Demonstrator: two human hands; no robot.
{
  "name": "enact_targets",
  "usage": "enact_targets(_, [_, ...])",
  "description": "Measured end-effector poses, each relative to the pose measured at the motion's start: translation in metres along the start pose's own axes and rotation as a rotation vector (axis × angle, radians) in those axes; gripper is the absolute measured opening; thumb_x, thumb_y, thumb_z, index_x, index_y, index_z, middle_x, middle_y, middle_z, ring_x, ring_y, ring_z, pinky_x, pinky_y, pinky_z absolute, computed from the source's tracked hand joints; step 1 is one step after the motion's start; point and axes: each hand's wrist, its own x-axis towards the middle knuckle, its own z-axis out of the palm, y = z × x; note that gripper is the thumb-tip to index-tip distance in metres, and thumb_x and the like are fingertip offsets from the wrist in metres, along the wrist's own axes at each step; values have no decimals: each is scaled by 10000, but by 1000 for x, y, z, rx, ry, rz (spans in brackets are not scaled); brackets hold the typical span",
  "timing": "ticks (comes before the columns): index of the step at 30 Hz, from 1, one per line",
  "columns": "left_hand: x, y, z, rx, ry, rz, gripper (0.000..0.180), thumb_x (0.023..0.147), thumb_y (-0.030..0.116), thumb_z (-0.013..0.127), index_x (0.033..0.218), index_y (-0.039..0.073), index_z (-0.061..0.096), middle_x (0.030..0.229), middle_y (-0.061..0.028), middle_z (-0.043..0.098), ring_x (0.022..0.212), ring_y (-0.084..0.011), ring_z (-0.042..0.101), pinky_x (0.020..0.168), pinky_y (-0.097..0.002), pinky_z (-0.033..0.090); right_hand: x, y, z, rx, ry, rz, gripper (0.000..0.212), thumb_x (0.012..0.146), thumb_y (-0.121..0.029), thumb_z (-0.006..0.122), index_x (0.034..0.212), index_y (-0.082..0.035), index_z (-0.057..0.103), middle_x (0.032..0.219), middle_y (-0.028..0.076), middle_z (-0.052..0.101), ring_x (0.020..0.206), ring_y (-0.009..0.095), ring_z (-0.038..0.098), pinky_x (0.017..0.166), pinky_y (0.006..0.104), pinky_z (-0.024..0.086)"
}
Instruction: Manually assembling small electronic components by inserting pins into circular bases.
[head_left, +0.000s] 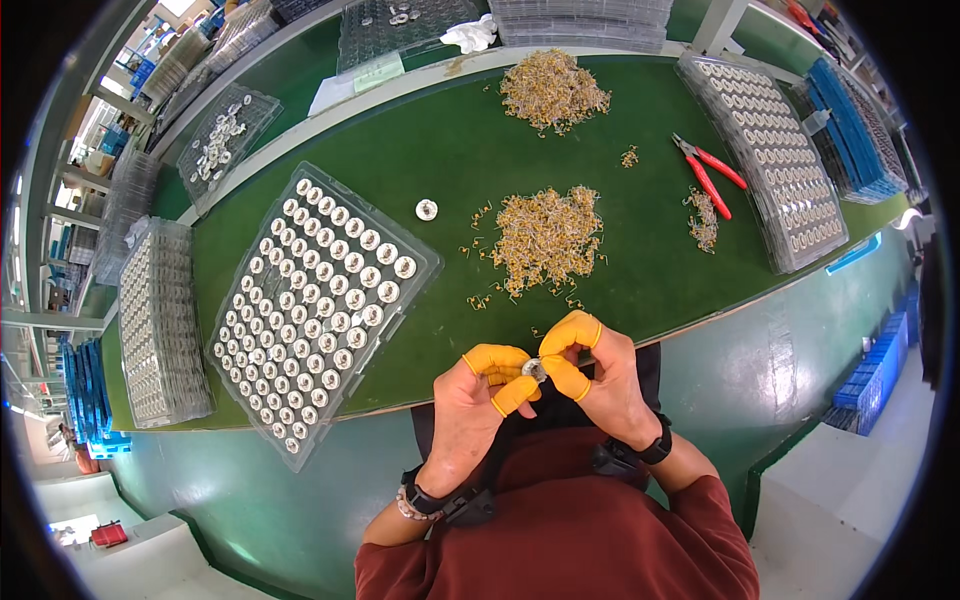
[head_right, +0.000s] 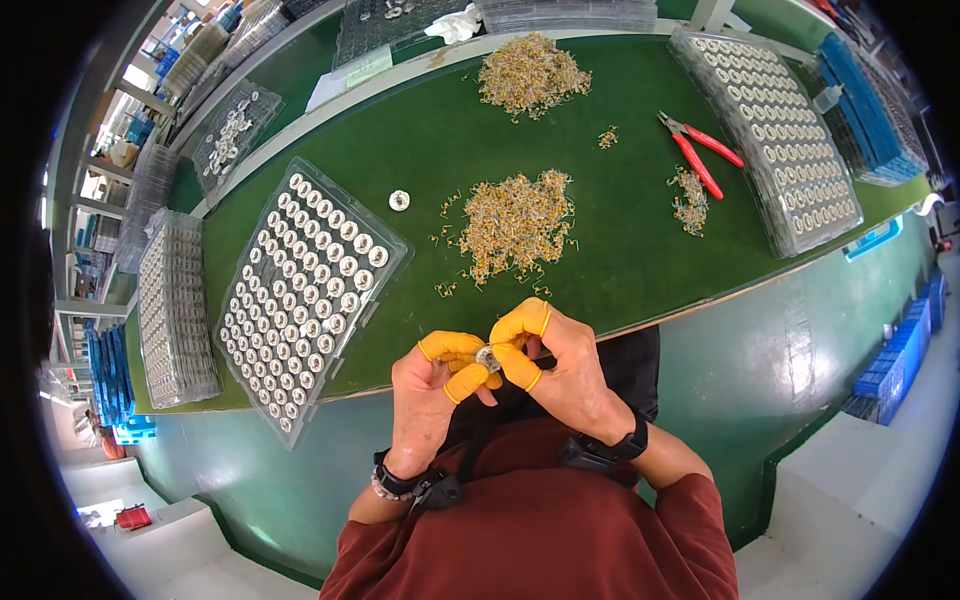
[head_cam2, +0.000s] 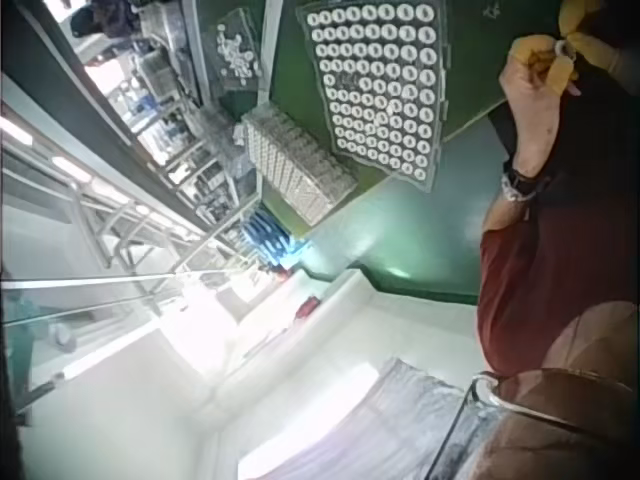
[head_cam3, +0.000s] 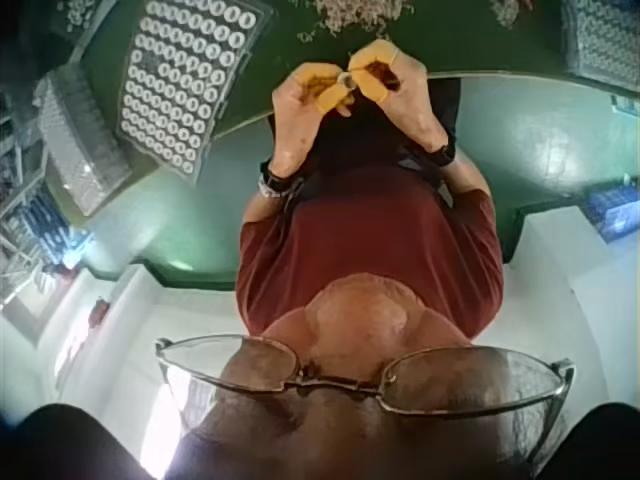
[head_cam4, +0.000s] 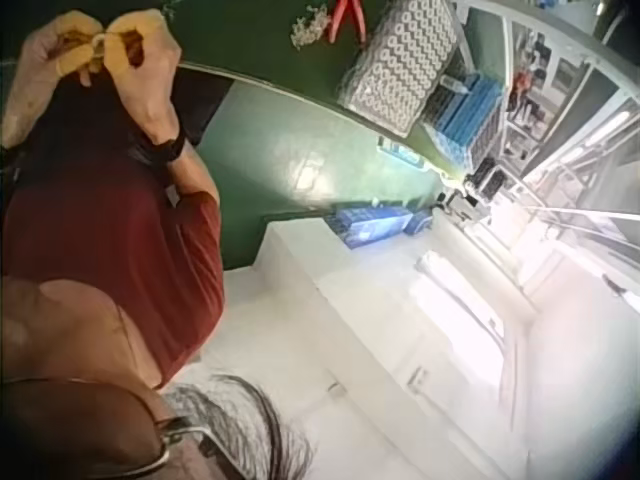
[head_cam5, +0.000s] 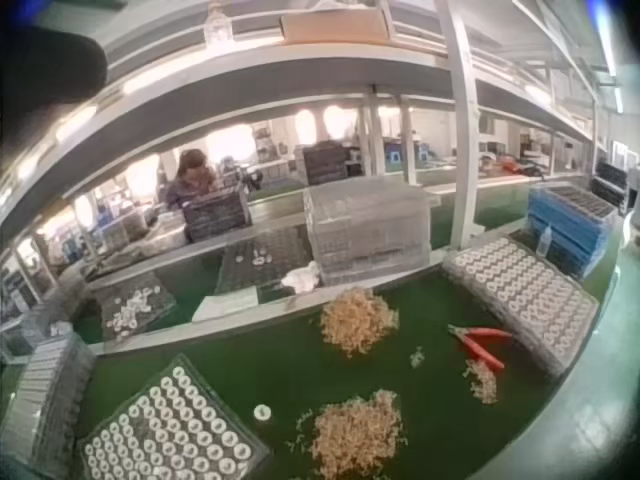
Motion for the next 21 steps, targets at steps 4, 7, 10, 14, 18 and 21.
enact_targets(4, [-1, 0, 1, 2, -1, 3, 223, 856, -42, 650, 1069, -32, 584, 978, -90, 642, 817, -162, 643, 626, -274, 555, 1, -5, 0, -226, 35, -246, 197, 728, 2, 728, 879, -45, 611, 805, 65, 599, 669, 196, 577, 592, 283, 469])
enact_targets(7, [-2, 1, 1, -3, -3, -2, 222, 854, -43, 654, 1065, -33, 588, 978, -89, 643, 824, -158, 647, 632, -276, 559, 3, 0, 2, -372, 64, -444, 235, 689, -1, 737, 874, -61, 605, 837, 73, 609, 723, 250, 610, 606, 329, 492])
enact_targets(10, [-3, -1, -1, 13, 5, -4, 224, 852, -41, 659, 1065, -33, 591, 971, -89, 645, 820, -157, 649, 630, -275, 558, 3, 1, 2, -436, 49, -518, 249, 683, 9, 731, 878, -65, 595, 854, 74, 618, 736, 254, 613, 611, 333, 492])
enact_targets(14, [-3, 0, -1, 24, 12, -6, 222, 849, -41, 664, 1061, -34, 596, 957, -90, 649, 807, -155, 652, 623, -269, 555, 6, -1, -2, -392, -25, -495, 265, 685, 44, 714, 890, -62, 584, 872, 81, 633, 752, 256, 615, 628, 331, 490])
enact_targets(18, [-3, 1, -2, 54, 25, -11, 217, 848, -43, 665, 1055, -35, 599, 954, -89, 648, 802, -145, 649, 620, -264, 553, 8, -3, -4, -312, -96, -399, 248, 702, 11, 720, 899, -83, 604, 911, 59, 621, 799, 251, 607, 673, 344, 502])
enact_targets(21, [-4, 3, -1, 76, 21, 32, 225, 846, -43, 670, 1059, -32, 598, 953, -85, 648, 809, -137, 647, 623, -257, 550, 9, -2, -5, -260, -123, -351, 250, 719, 22, 710, 917, -83, 600, 912, 62, 618, 801, 259, 606, 672, 342, 498])
